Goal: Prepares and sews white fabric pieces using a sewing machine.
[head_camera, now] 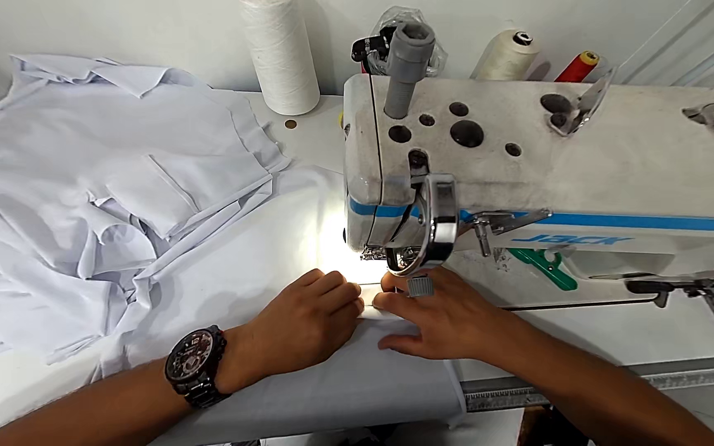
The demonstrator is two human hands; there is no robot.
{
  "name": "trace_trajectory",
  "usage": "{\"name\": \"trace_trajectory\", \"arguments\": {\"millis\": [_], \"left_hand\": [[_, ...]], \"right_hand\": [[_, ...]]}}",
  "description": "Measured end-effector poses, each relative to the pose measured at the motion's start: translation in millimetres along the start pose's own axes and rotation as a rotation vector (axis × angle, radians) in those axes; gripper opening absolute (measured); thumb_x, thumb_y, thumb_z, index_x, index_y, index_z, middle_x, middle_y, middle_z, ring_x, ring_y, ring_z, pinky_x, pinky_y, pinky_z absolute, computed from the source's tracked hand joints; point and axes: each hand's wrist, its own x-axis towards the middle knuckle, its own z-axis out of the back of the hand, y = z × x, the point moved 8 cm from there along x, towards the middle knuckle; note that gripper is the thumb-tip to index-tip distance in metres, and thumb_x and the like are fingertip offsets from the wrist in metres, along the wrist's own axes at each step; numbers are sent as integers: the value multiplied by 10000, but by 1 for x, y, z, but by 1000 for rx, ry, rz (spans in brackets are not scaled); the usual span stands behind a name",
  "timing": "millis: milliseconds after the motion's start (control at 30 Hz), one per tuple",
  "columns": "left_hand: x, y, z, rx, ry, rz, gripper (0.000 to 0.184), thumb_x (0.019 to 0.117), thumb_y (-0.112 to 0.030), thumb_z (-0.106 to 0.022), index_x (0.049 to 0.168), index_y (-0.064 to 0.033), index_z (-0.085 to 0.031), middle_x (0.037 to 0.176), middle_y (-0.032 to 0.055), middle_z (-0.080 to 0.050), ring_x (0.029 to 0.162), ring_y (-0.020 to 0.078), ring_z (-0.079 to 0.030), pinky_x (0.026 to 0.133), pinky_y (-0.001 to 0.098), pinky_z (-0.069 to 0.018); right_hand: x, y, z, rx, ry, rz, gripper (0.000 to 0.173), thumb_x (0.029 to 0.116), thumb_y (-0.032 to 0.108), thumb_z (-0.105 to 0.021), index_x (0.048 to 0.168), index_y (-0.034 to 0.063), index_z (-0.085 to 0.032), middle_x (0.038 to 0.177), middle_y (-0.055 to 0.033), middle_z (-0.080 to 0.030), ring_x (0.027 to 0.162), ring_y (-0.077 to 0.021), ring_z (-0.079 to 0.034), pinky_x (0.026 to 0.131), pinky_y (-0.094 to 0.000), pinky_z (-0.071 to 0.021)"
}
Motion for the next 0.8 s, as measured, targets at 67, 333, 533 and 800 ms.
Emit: {"name": "trace_trajectory", "arguments": {"millis": [67, 333, 533, 800], "left_hand": [[-1, 8, -1, -111, -6, 99, 269, 1007, -288, -526, 954, -137, -742, 1030, -1, -697, 954, 150, -635, 765, 298, -508], [-4, 29, -5, -183, -29, 417, 335, 1020, -319, -496, 834, -132, -703, 962, -7, -627, 978, 146, -582, 844, 300, -483], [-2, 36, -12, -43, 28, 543, 354, 954, -345, -555, 660, -151, -592, 829, 4, -564, 849, 191, -570, 685, 352, -465], [-1, 43, -12, -34, 41, 567, 363, 917, -404, -616, 648, -167, -562, 727, -24, -504, 736, 162, -536, 631, 341, -422]], "right_hand": [[2, 0, 0, 13, -28, -19, 313, 989, 446, -582, 1020, 188, -756, 901, 0, -664, 856, -169, -628, 713, -322, -508], [-1, -23, 7, 144, -43, -256, 266, 1027, 281, -542, 1042, 117, -750, 912, -3, -706, 867, -126, -687, 761, -296, -575], [-1, -29, 18, -58, -87, -367, 167, 900, 266, -632, 912, 140, -739, 701, 4, -667, 657, -154, -673, 550, -340, -527], [12, 7, 12, 20, -138, -12, 157, 992, 107, -599, 1045, 107, -747, 956, -66, -687, 851, -184, -685, 692, -304, -588]]}}
